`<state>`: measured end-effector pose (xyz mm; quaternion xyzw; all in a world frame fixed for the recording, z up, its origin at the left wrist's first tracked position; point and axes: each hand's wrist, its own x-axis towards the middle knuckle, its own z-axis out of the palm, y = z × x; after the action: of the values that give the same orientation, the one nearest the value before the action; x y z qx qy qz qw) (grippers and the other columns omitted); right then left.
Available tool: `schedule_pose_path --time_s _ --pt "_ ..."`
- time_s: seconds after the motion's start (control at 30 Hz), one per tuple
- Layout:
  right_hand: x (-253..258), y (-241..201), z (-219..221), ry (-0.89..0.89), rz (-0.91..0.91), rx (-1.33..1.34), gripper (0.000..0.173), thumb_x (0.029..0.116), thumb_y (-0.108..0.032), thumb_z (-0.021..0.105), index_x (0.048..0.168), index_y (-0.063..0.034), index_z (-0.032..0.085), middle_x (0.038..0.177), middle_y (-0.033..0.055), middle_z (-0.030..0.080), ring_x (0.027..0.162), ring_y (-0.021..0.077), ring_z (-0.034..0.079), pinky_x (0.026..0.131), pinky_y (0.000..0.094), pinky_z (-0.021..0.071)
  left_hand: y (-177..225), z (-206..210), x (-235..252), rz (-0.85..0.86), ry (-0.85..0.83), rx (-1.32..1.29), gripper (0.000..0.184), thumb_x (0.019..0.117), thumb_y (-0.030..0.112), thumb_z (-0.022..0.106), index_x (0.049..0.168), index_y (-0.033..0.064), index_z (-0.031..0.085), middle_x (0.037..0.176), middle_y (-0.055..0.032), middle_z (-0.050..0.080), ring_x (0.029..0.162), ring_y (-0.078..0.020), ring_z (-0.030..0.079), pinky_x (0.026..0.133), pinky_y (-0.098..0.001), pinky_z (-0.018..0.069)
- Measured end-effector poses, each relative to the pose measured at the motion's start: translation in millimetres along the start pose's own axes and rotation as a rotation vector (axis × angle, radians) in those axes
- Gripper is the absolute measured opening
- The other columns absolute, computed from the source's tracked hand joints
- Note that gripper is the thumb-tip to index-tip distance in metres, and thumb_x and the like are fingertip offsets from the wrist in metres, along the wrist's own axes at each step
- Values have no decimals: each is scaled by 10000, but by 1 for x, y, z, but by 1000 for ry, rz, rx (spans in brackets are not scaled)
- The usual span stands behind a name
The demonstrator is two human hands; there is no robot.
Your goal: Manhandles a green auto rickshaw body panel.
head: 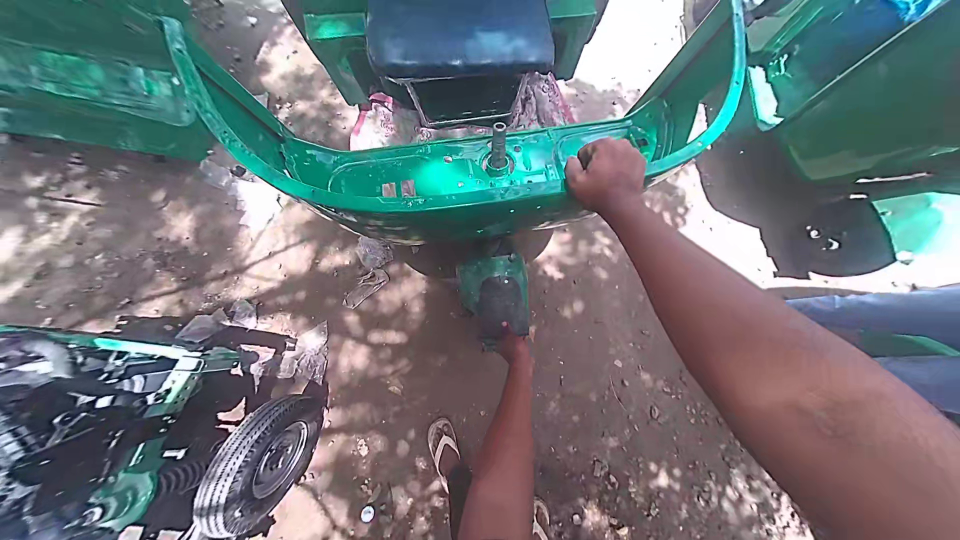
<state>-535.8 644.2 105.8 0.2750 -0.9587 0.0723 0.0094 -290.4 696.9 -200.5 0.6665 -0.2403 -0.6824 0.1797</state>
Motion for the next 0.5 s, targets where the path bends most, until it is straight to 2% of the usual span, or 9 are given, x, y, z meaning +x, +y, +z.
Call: schedule_pose_path --time_s 0.1,0.17,0.27,0.4,0.5 --pt "2 0 -2 4 -7 -7 468 938 -478 417 680 -108 541 729 157 641 776 372 685 564 579 448 6 2 -3 40 54 91 563 1082 441 492 1335 -56 569 1305 -284 609 1194 -391 614 984 -579 522" --pt "4 -2 -4 -22 -13 -26 466 939 -473 411 686 -107 550 737 161 647 783 376 688 563 583 449 15 2 -5 23 83 91 572 1074 450 508 1355 -46 560 1333 -279 600 1237 -398 596 1015 -599 507" --pt "8 -4 -5 -63 -22 -51 479 953 -470 389 704 -106 575 778 165 664 811 376 692 575 589 463 26 -3 -5 14 92 96 564 1068 447 526 1353 -38 562 1304 -281 617 1193 -408 624 982 -602 529" --pt "11 -5 -3 -34 -42 -51 482 962 -457 378 683 -102 550 751 160 650 791 370 688 565 579 454 30 -3 1 19 86 112 574 1066 457 524 1338 -47 567 1279 -285 626 1154 -416 640 960 -604 537" --pt "15 -4 -3 -36 -33 -49 476 952 -462 386 682 -109 559 744 153 655 786 363 692 564 579 462 37 -6 5 34 85 175 576 1068 468 516 1268 -63 611 1234 -287 648 1129 -410 657 945 -601 549"
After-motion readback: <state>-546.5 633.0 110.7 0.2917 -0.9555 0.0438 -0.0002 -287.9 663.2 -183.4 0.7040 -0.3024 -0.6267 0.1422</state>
